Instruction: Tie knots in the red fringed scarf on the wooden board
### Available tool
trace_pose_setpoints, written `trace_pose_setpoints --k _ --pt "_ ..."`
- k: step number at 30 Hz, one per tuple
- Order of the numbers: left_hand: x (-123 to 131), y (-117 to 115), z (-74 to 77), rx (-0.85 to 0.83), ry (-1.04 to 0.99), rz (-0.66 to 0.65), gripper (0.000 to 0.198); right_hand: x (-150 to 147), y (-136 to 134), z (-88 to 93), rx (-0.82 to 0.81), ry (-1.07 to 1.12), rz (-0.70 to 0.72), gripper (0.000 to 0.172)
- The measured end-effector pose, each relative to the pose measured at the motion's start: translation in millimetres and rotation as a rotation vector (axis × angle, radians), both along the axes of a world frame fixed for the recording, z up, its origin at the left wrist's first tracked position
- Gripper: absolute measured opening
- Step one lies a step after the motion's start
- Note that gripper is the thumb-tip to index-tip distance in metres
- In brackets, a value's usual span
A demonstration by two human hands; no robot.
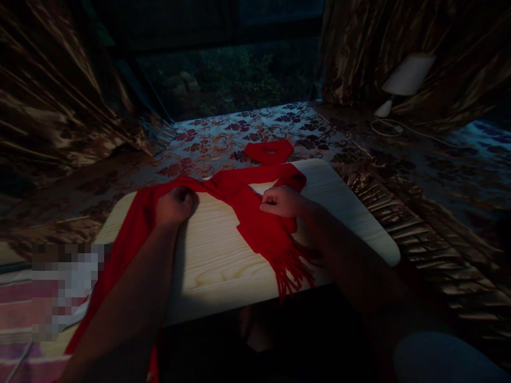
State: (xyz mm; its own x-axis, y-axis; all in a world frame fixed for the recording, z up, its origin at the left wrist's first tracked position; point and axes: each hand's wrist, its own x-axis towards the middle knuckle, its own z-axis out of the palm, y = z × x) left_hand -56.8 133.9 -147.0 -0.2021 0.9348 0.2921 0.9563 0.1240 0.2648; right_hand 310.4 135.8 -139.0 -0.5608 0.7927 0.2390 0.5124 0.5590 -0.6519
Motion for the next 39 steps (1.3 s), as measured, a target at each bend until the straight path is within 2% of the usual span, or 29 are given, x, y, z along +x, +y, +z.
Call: trace_pose_setpoints --k 5,9,11,14,17,22,27,32,34,36,39 --pt "7.6 -2.8 7.5 -0.069 0.054 0.021 0.037 0.9 -1.3 3.9 -0.022 -0.031 0.019 0.025" --pt "37.8 -11.9 17.4 -0.059 -0.034 -0.006 0.035 -2.4 -4.4 8.7 0.016 -0.094 0.042 0.026" --pt "64.2 -21.2 19.3 -0.069 -0.178 -0.083 0.032 -6.6 -6.2 8.8 0.082 -0.119 0.079 0.028" --pt "102.3 -36.5 13.8 -0.042 -0.541 -0.147 0.026 -13.8 -8.9 5.8 0.171 -0.123 0.119 0.039" --pt "120.4 -44.7 3.2 -0.021 -0.722 -0.161 0.035 -18.2 -10.7 2.1 0.192 -0.116 0.125 0.048" --pt "119.0 -45.4 -2.0 -0.023 -0.78 -0.161 0.044 -19.5 -10.0 0.0 0.194 -0.1 0.128 0.044" --pt "121.8 -49.9 2.9 -0.024 -0.745 -0.108 0.048 -18.5 -10.3 4.5 0.214 -0.087 0.145 0.014" --pt "120.7 -50.4 -0.4 -0.046 -0.765 -0.232 0.035 -15.4 -10.4 8.4 0.213 -0.152 0.171 0.003" --pt "119.9 -51.2 0.4 -0.069 -0.731 -0.261 0.03 -14.9 -9.8 6.7 0.207 -0.132 0.185 0.004" --pt "120.3 -53.0 3.8 -0.093 -0.638 -0.21 0.031 -15.5 -9.3 4.0 0.208 -0.092 0.207 0.008" --pt "121.9 -55.0 10.4 -0.119 -0.484 -0.036 0.049 -18.5 -9.4 0.4 0.232 -0.034 0.231 0.016"
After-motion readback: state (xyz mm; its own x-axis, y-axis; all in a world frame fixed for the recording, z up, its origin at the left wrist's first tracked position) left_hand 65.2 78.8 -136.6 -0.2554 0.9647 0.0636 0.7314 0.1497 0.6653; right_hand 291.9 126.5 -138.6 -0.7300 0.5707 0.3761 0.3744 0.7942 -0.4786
